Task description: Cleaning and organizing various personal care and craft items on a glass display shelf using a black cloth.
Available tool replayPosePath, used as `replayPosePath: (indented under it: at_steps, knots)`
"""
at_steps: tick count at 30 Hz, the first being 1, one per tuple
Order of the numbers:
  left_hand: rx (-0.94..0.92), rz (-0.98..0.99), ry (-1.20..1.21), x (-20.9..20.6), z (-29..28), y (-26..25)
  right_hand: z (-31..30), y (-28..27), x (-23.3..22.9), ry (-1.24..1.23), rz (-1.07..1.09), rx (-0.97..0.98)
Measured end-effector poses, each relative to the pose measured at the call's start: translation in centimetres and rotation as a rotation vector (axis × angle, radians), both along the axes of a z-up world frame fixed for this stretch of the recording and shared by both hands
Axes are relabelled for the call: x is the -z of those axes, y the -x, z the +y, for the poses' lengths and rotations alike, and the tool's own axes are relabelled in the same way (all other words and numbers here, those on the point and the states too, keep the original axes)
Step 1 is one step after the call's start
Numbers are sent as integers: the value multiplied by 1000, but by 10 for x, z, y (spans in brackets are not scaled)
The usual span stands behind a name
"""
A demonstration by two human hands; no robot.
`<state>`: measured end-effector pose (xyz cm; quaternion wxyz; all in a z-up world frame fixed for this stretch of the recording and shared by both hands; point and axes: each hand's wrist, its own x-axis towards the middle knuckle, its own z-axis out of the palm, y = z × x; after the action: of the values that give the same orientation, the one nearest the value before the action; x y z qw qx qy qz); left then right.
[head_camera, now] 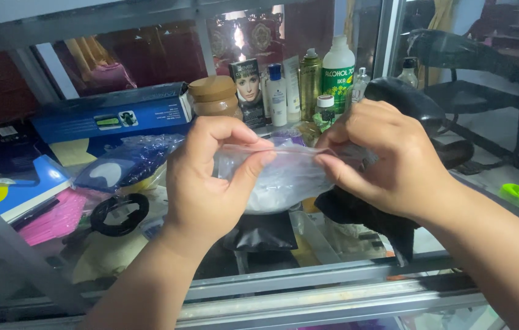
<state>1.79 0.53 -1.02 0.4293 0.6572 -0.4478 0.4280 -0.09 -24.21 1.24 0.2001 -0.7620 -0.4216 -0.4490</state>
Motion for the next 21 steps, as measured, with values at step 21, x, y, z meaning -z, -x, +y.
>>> replayPosePath:
  at_steps: [21]
  knots:
    - [130, 400, -218, -16, 21, -25, -28, -36, 4, -367, 519, 29]
